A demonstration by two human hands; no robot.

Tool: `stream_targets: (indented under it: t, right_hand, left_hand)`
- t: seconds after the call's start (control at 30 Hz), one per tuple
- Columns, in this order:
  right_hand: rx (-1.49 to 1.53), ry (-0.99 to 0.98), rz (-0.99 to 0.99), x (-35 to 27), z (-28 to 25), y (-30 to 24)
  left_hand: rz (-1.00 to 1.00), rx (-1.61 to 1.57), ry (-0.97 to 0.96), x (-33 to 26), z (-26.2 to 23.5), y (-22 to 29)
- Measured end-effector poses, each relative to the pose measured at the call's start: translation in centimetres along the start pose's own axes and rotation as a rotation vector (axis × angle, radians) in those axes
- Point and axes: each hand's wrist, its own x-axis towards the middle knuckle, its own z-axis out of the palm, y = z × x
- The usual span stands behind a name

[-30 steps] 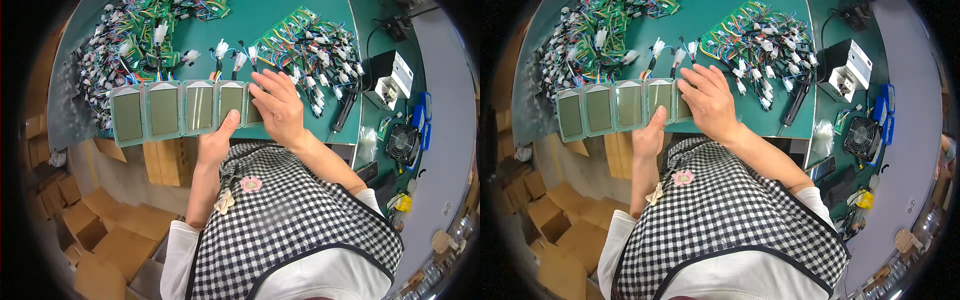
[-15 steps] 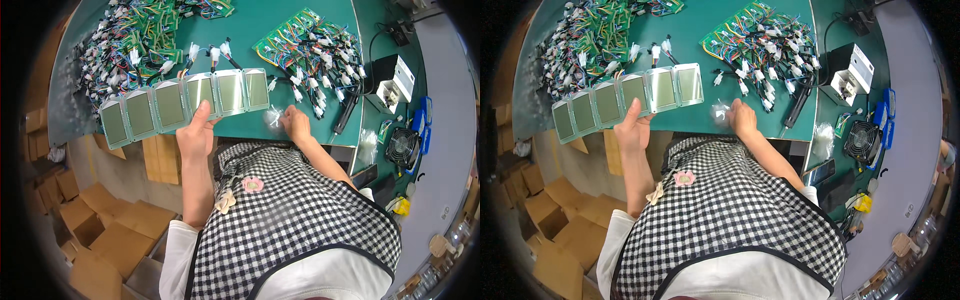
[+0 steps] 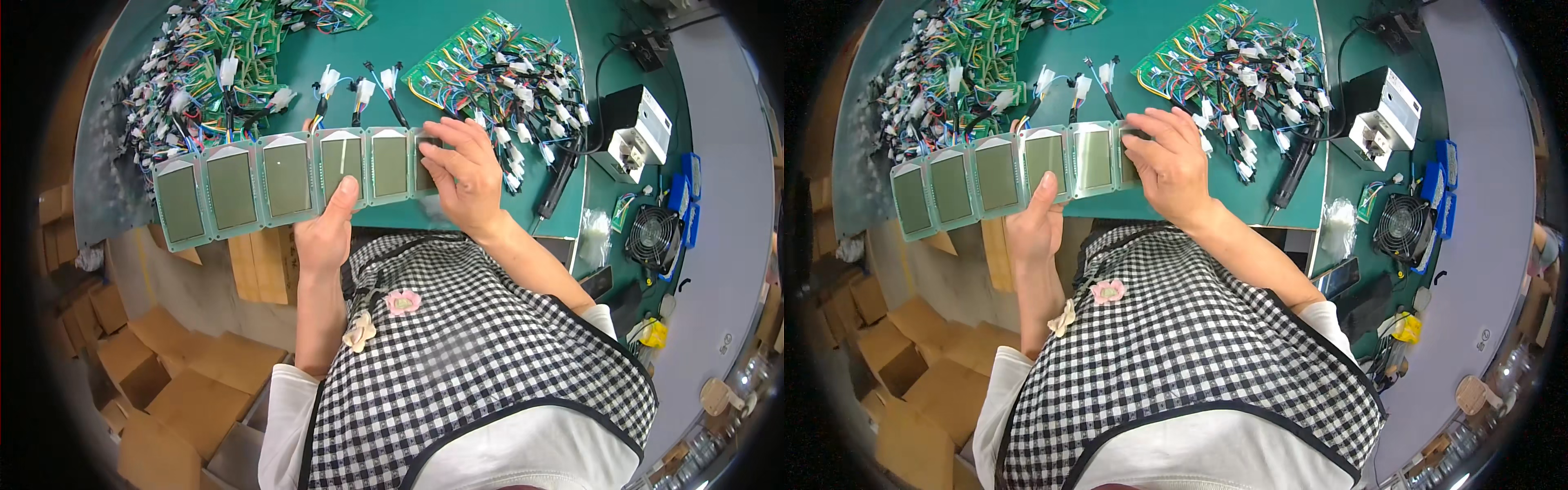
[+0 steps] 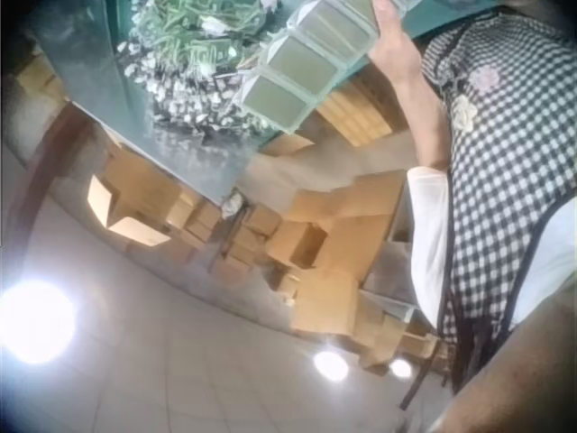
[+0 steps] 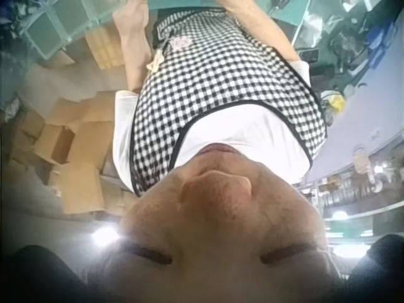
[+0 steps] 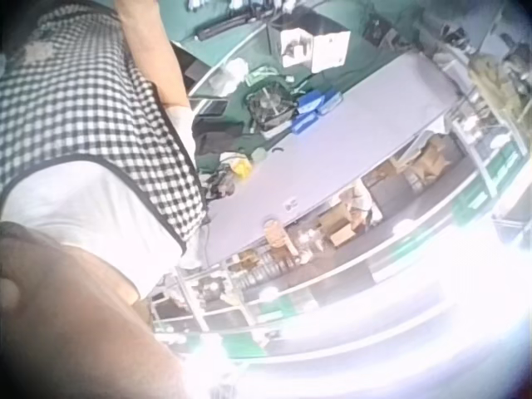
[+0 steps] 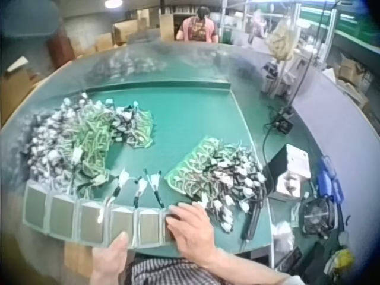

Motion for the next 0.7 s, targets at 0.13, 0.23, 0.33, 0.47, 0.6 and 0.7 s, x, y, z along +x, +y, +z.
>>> stream_targets:
  t: [0.13, 0.23, 0.33, 0.47, 0.6, 0.7]
  right_hand:
    - [0.177, -0.011, 0.126, 0.3, 0.3, -0.3]
    - [0.112, 0.014, 0.168, 1.4, 0.0, -1.1]
    - [-0.061, -0.104, 0.04, 1.5, 0.2, -0.4]
    - [-0.016, -0.052, -0.034, 0.6, 0.5, 0.4]
    - [0.089, 0.05, 0.133, 0.4, 0.3, -0.2]
    - [-0.112, 0.013, 0.213, 0.2, 0.7, 0.0]
  left_hand:
    - [-0.024, -0.056, 0.022, 0.3, -0.5, 0.1]
    - [-0.022, -0.069, 0.013, 0.4, -0.7, 0.3]
    - [-0.004, -0.062, 0.001, 0.4, -0.4, 0.3]
    - [-0.025, -0.115, 0.011, 0.3, -0.3, 0.2]
    - [-0.037, -0.124, 0.016, 0.3, -0.3, 0.5]
    - [0.004, -0.087, 0.015, 0.4, -0.2, 0.7]
